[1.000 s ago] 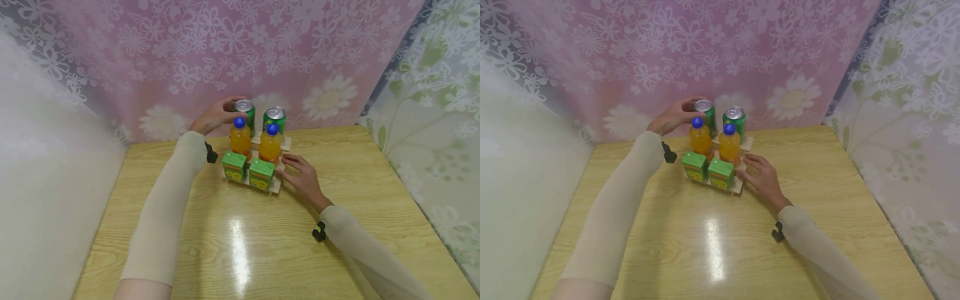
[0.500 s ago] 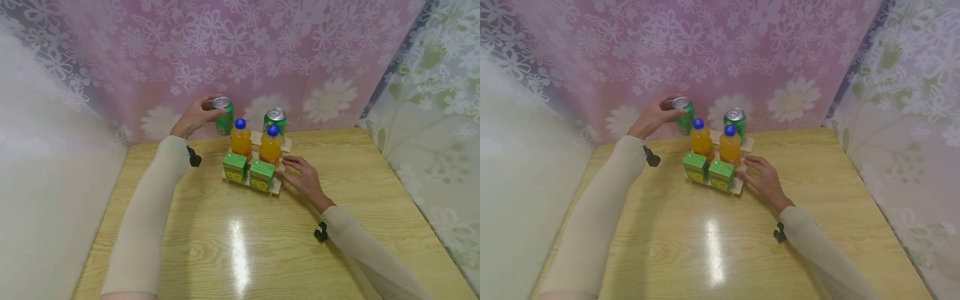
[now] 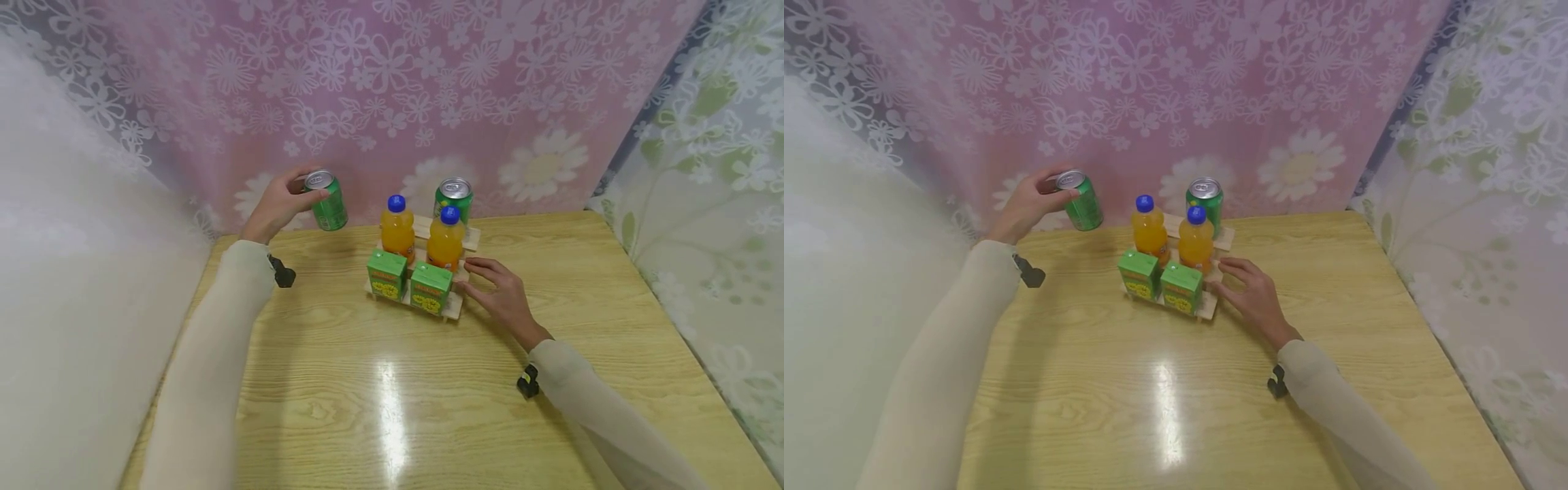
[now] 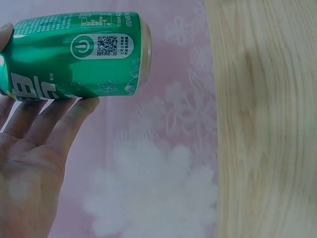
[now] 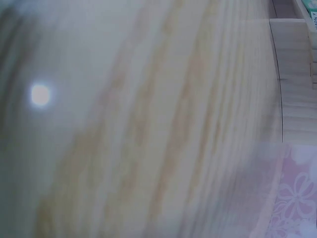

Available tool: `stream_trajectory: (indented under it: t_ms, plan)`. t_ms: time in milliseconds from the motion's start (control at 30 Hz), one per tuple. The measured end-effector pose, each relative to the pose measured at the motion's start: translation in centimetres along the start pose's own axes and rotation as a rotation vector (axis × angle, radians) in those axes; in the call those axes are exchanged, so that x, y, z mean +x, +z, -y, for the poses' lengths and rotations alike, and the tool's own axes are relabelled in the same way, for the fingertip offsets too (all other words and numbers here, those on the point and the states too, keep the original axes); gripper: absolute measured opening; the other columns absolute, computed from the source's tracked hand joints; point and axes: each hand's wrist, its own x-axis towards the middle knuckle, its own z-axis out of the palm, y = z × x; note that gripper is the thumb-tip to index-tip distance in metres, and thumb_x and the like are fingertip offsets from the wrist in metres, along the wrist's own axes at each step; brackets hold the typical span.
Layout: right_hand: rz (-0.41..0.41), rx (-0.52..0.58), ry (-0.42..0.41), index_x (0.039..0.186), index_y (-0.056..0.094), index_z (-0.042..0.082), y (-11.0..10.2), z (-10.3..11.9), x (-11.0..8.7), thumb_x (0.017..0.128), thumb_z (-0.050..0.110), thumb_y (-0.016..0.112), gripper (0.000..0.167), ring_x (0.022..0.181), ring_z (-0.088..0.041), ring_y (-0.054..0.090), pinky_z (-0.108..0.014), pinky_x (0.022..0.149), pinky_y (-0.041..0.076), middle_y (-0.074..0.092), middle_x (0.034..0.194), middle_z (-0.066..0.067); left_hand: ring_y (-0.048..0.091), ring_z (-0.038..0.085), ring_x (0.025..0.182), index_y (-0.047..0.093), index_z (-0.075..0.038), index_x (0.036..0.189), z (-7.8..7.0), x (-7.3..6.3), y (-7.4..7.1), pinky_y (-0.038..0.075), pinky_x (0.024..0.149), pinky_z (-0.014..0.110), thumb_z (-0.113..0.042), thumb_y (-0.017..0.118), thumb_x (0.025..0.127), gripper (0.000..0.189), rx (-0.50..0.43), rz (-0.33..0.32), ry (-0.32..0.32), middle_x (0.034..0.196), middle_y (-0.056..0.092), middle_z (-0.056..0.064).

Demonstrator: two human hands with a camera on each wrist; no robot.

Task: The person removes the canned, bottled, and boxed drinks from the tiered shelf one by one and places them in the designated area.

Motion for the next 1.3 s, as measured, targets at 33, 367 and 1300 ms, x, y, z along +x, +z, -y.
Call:
stream_trajectory:
  t_ms: [33,367,1300]
  plan:
    - [-0.001,0.001,-0.001,0.12,0.081,-0.005,0.0,0.0,0.0,0.077,-0.007,0.095,0.045,0.116,-0.042,0.074,-0.005,0.112,0.041,0.078,0.126,-0.02,0.057,0.026,0.146,0.047,-0.026,0.166,0.4,-0.1,-0.3,0.052,0.118,0.051,-0.041,0.08,0.101,0.074,0.002,-0.011,-0.004,0.16,0.057,0.01]
    - [0.019,-0.013,-0.008,0.123,0.08,-0.005,-0.1,-0.1,0.0,0.08,-0.002,0.095,0.046,0.119,-0.041,0.073,-0.005,0.115,0.039,0.077,0.129,-0.019,0.056,0.024,0.147,0.047,-0.029,0.165,4.1,-1.0,-2.9,0.052,0.117,0.047,-0.045,0.08,0.1,0.075,0.01,-0.092,-0.044,0.165,0.054,0.008]
    - [0.019,-0.019,0.016,0.122,0.08,-0.005,0.0,-0.4,-0.1,0.081,-0.001,0.095,0.044,0.118,-0.039,0.075,-0.004,0.113,0.04,0.078,0.129,-0.017,0.051,0.036,0.153,0.044,-0.03,0.167,13.2,-5.3,-6.3,0.046,0.124,0.057,-0.058,0.078,0.097,0.083,0.107,-0.274,-0.151,0.17,0.048,0.011]
